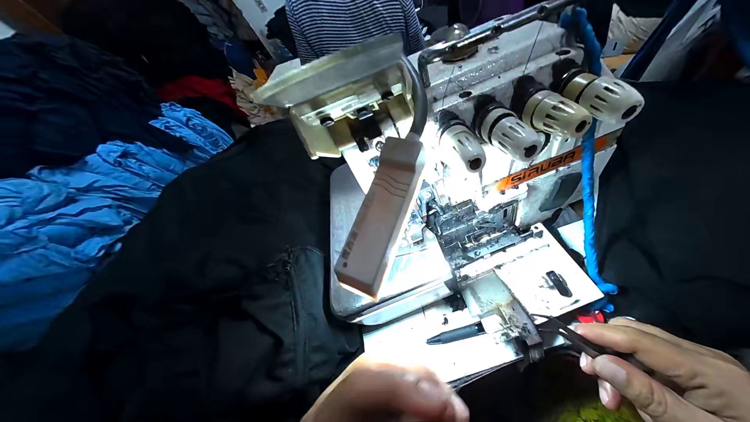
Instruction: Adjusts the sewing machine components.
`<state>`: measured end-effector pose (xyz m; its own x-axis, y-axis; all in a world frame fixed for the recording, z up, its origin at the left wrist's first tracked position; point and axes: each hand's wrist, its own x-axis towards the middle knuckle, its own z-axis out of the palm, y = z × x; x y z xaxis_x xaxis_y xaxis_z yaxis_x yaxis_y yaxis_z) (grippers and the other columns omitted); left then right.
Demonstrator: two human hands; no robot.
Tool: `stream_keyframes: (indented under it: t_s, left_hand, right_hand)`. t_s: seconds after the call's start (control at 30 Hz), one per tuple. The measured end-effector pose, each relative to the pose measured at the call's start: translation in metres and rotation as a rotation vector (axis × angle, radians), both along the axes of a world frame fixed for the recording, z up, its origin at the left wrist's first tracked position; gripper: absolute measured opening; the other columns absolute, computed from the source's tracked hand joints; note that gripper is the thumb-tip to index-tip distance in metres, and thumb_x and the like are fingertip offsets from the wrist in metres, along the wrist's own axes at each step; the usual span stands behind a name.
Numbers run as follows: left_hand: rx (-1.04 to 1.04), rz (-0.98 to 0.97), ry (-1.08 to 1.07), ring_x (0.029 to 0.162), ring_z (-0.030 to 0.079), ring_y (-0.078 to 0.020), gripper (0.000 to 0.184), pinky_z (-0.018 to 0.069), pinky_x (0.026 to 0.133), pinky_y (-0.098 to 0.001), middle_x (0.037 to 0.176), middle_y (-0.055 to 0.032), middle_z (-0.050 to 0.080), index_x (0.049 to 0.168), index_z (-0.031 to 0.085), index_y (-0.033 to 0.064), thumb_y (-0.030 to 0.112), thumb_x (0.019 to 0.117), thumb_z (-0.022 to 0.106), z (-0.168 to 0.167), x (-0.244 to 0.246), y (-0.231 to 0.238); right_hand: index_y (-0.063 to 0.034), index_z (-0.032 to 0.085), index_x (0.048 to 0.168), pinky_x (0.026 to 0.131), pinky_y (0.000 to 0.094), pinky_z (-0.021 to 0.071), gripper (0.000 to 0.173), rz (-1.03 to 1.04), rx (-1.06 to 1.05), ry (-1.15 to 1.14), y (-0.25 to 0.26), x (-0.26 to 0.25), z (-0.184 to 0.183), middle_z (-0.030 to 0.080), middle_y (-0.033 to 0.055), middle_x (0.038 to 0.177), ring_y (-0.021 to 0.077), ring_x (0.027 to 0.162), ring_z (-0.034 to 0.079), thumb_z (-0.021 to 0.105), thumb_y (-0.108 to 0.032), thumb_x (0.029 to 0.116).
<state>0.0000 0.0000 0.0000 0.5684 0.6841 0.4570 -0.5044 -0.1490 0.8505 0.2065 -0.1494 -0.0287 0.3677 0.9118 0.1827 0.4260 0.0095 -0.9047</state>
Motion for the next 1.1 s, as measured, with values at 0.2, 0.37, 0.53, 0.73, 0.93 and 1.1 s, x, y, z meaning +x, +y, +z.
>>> stream_keyframes:
  t_s: [0.2, 0.37, 0.53, 0.73, 0.93, 1.1]
  left_hand:
    - [-0.035, 0.061, 0.130, 0.095, 0.072, -0.0021, 0.017, 0.0593, 0.085, -0.0201, 0.102, 0.0077, 0.077, 0.105, 0.080, 0.0183, 0.023, 0.0989, 0.064, -0.019, 0.014, 0.003]
    - [-0.060, 0.167, 0.333, 0.082, 0.072, -0.0017, 0.014, 0.0607, 0.076, -0.0199, 0.092, 0.0081, 0.076, 0.094, 0.078, 0.0141, 0.007, 0.0950, 0.066, -0.025, 0.021, 0.004]
    - [-0.233, 0.143, 0.392, 0.073, 0.070, -0.0023, 0.022, 0.0590, 0.069, -0.0191, 0.082, 0.0054, 0.075, 0.087, 0.075, 0.0101, -0.003, 0.0931, 0.059, -0.026, 0.027, 0.003]
    - [-0.257, 0.044, 0.404, 0.072, 0.070, 0.0001, 0.021, 0.0589, 0.070, -0.0186, 0.080, 0.0091, 0.075, 0.085, 0.077, 0.0128, 0.000, 0.0924, 0.062, -0.031, 0.024, 0.006]
    - [-0.167, -0.053, 0.405, 0.075, 0.071, 0.0010, 0.015, 0.0593, 0.072, -0.0182, 0.083, 0.0104, 0.076, 0.087, 0.077, 0.0148, 0.005, 0.0919, 0.067, -0.035, 0.016, 0.012]
    - [-0.128, -0.135, 0.454, 0.077, 0.070, 0.0026, 0.013, 0.0587, 0.074, -0.0177, 0.083, 0.0121, 0.074, 0.085, 0.075, 0.0138, 0.007, 0.0921, 0.067, -0.033, 0.010, 0.017]
  right_hand:
    - [0.0052, 0.071, 0.116, 0.069, 0.0148, 0.0537, 0.028, 0.046, 0.052, 0.021, 0.008, 0.000, 0.007, 0.070, 0.0117, 0.096, 0.0001, 0.077, 0.064, 0.057, -0.017, 0.1050]
    - [0.0043, 0.072, 0.115, 0.070, 0.0182, 0.0530, 0.027, 0.073, 0.045, -0.026, 0.015, -0.007, 0.007, 0.069, 0.0151, 0.092, 0.0065, 0.076, 0.064, 0.059, -0.016, 0.1039]
    - [0.0053, 0.072, 0.115, 0.070, 0.0169, 0.0536, 0.027, 0.062, 0.044, -0.041, 0.019, -0.003, 0.008, 0.071, 0.0156, 0.096, 0.0049, 0.076, 0.065, 0.058, -0.015, 0.1040]
    - [0.0045, 0.074, 0.113, 0.073, 0.0200, 0.0532, 0.025, 0.105, 0.047, -0.107, 0.025, -0.004, 0.008, 0.072, 0.0180, 0.095, 0.0099, 0.077, 0.066, 0.059, -0.013, 0.1028]
    - [0.0017, 0.075, 0.112, 0.072, 0.0214, 0.0529, 0.025, 0.164, 0.042, -0.161, 0.029, -0.004, 0.007, 0.072, 0.0172, 0.091, 0.0134, 0.076, 0.066, 0.059, -0.014, 0.1025]
    - [0.0005, 0.076, 0.112, 0.073, 0.0223, 0.0519, 0.024, 0.212, 0.025, -0.172, 0.033, -0.005, 0.008, 0.071, 0.0176, 0.090, 0.0153, 0.079, 0.066, 0.059, -0.014, 0.1025]
